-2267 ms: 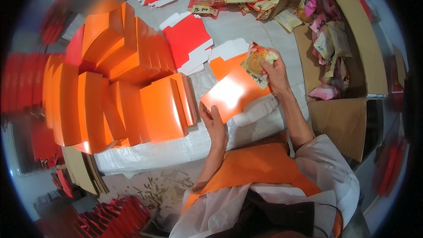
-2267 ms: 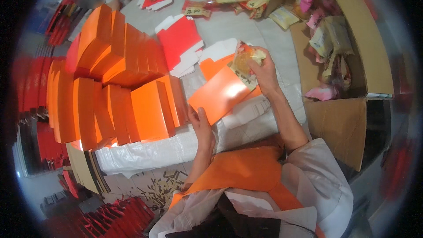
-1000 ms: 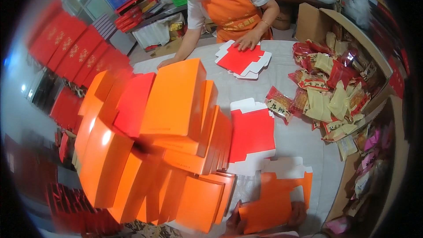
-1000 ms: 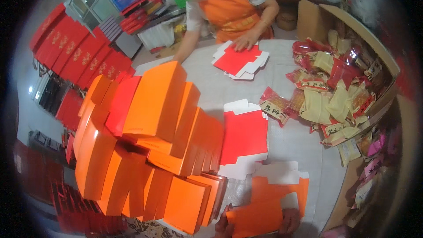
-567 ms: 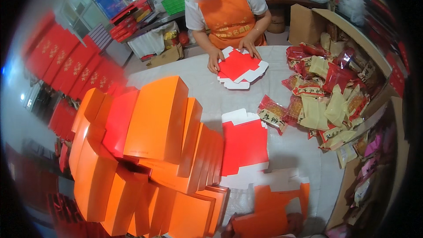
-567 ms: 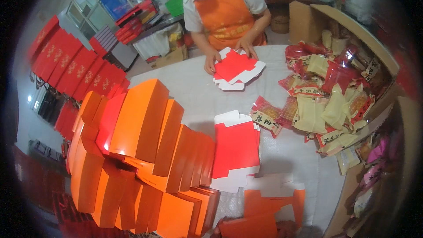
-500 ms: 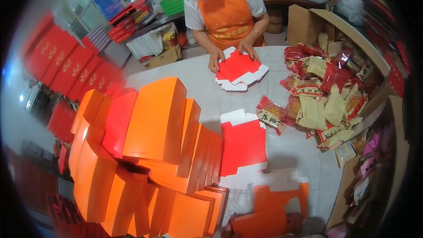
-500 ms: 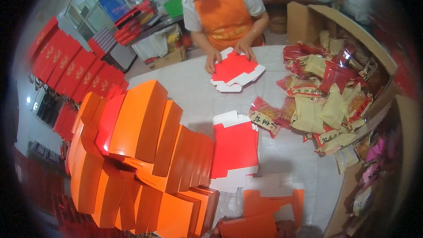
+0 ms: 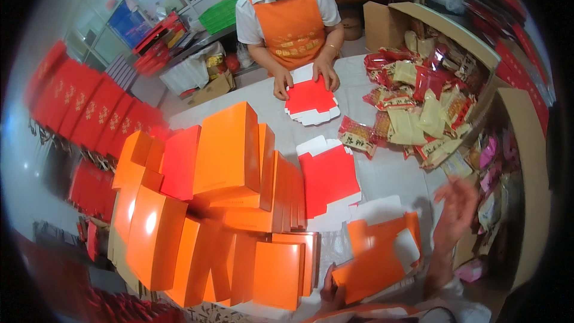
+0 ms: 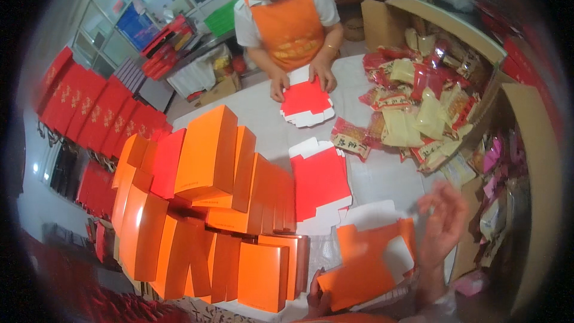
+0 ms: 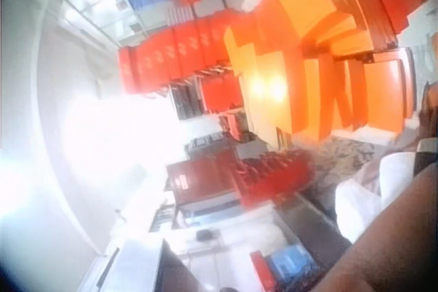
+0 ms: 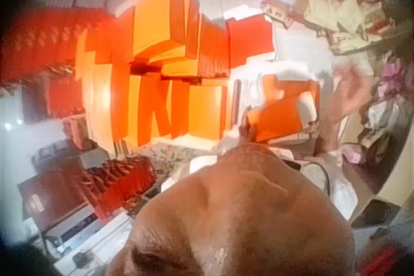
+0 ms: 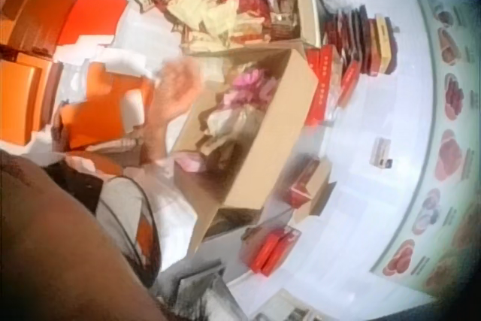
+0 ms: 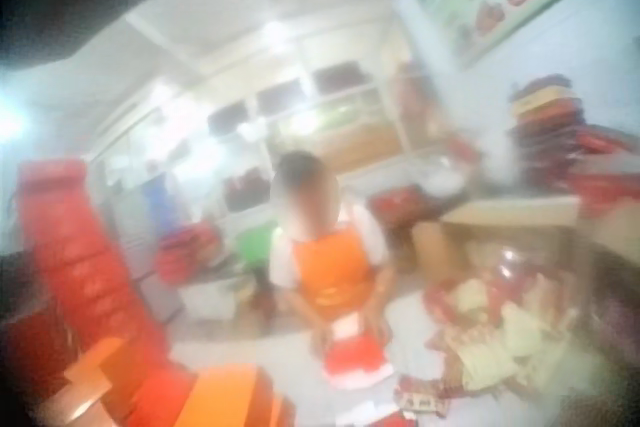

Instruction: The person folds orange cardboard sheets into small rectangular boxes. They pick up a flat sheet, fold the sides to form the box shape, and place the finished box onto a growing stack on the table. The process is repeated continuously with multiple sheets.

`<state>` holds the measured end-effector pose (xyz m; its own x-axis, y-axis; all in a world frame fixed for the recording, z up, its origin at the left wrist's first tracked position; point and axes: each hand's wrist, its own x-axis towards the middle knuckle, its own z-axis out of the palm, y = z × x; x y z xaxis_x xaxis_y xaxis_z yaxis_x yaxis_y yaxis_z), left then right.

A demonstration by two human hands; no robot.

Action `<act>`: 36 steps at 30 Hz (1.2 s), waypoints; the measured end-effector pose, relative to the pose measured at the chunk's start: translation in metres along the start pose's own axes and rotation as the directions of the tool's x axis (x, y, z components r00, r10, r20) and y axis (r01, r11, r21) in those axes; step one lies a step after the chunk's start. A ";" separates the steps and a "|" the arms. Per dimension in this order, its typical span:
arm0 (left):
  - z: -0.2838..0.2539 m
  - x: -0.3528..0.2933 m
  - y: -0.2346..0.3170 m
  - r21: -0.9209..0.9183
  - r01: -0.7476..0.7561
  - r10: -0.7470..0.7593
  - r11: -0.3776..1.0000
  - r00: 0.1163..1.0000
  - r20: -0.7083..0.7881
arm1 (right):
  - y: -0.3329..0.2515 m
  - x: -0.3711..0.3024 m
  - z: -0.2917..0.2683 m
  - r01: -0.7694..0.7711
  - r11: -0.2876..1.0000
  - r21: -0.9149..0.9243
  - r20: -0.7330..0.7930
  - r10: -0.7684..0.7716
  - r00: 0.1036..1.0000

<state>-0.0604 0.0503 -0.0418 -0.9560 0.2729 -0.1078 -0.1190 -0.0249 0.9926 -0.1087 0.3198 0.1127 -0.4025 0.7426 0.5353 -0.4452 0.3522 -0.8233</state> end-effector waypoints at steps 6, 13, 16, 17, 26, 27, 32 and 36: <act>-0.006 -0.002 -0.022 -0.012 -0.025 0.026 1.000 0.999 0.031 | -0.129 0.084 0.059 0.781 0.619 0.080 0.228 -0.774 0.590; -0.002 -0.003 -0.004 0.054 0.046 -0.048 0.998 0.998 0.043 | -0.165 0.109 0.081 0.846 0.511 0.153 0.364 -0.825 0.432; 0.000 0.004 -0.004 0.052 0.057 -0.062 0.997 0.993 0.100 | -0.155 0.102 0.079 0.821 0.549 0.157 0.406 -0.794 0.453; 0.003 0.007 -0.003 0.033 0.063 -0.066 0.997 0.992 0.108 | -0.154 0.100 0.077 0.819 0.551 0.159 0.433 -0.785 0.444; -0.012 -0.001 -0.021 0.201 0.087 -0.109 0.976 0.989 0.099 | -0.178 0.116 0.081 0.821 0.519 0.237 0.318 -0.840 0.440; 0.001 -0.004 -0.021 0.166 0.049 -0.055 0.985 0.998 0.036 | -0.182 0.114 0.079 0.821 0.518 0.239 0.286 -0.846 0.450; 0.003 0.006 -0.014 0.000 0.040 -0.040 0.999 0.999 0.011 | -0.151 0.099 0.072 0.661 0.665 0.348 0.039 -0.715 0.698; 0.004 0.010 -0.015 -0.075 0.041 -0.040 0.996 0.999 0.017 | -0.071 0.073 0.082 0.116 0.927 0.357 0.418 -0.269 0.868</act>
<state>-0.0672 0.0578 -0.0576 -0.9457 0.2903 -0.1460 -0.1777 -0.0858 0.9803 -0.1723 0.3024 0.2256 -0.5638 0.3113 0.7650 -0.7447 0.2089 -0.6339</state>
